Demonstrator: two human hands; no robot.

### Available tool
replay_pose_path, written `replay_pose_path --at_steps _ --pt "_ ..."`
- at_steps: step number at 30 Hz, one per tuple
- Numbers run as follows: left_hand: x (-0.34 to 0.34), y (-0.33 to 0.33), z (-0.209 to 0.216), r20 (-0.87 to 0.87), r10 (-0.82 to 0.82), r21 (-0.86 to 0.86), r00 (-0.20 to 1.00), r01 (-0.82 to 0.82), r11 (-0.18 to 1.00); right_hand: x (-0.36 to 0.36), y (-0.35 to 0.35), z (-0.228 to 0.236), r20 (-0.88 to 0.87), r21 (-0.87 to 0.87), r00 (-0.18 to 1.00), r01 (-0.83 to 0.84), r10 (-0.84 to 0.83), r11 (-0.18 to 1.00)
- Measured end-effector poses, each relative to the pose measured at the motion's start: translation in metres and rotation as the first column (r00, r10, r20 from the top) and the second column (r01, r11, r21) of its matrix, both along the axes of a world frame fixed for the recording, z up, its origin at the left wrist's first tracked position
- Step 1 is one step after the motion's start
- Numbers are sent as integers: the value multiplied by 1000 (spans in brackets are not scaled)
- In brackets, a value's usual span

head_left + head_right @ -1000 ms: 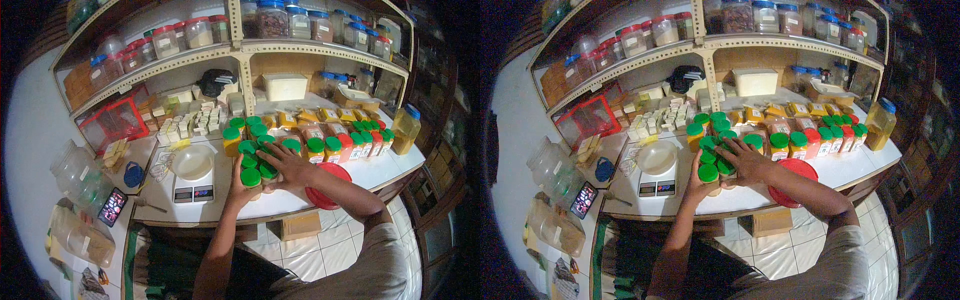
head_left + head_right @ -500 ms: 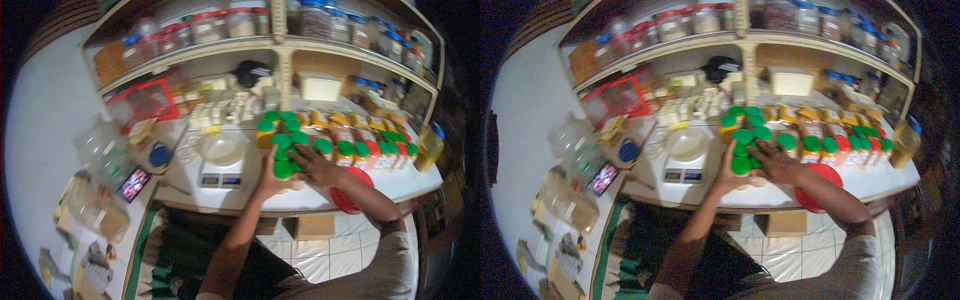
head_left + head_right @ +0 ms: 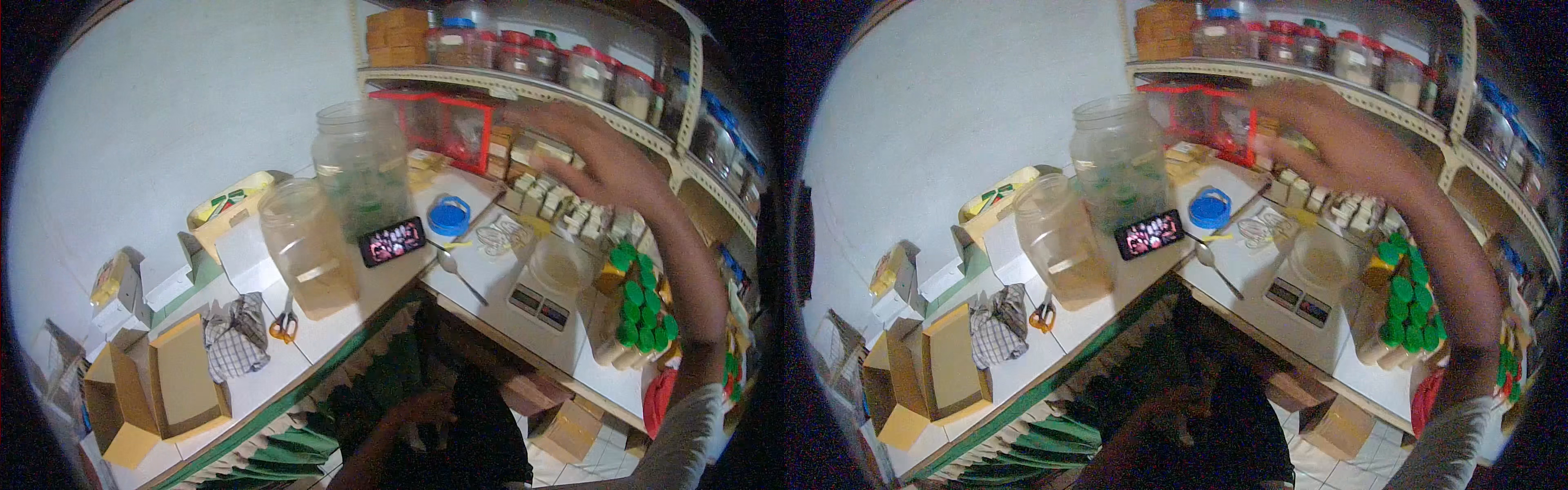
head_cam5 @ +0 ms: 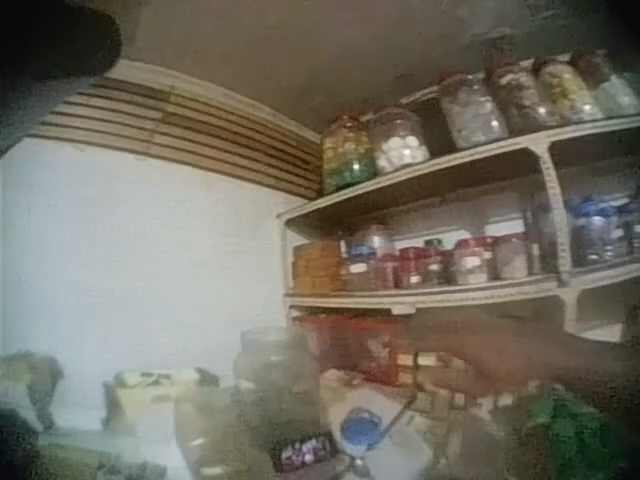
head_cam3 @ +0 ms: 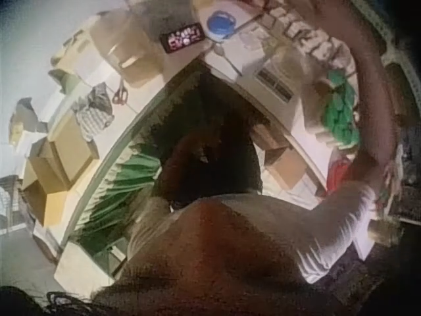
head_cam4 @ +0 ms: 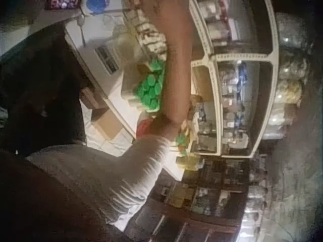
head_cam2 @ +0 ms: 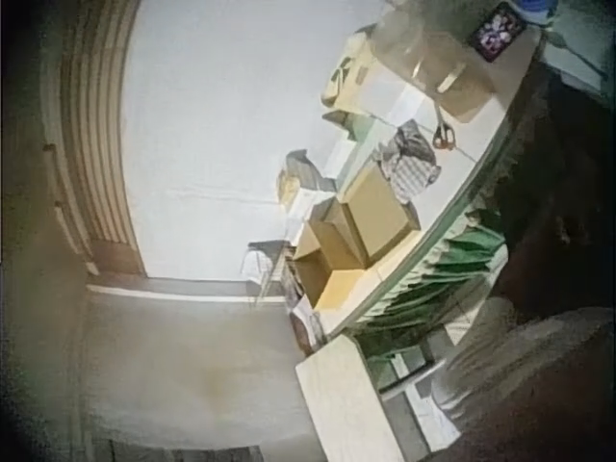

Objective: Transferring a powdered substance from a larger container into a smaller prescription jar using a spoon.

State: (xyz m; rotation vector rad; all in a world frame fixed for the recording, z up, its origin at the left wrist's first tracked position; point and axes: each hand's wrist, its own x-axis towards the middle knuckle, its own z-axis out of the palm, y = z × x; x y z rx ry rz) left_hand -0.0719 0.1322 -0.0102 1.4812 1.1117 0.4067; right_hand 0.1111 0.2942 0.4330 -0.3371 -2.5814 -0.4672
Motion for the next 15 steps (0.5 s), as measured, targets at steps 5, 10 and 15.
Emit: replay_pose_path --at_steps 5,10,15 --pt "-32 36 -12 89 44 99 995 -53 994 -227 129 55 -42 31 986 -159 161 987" --pt "-59 43 -28 179 104 126 978 -127 984 -354 198 46 357 -371 933 181 -41 911" --pt "-83 61 -44 254 146 155 956 -189 970 -401 182 14 645 -271 727 505 -235 819"
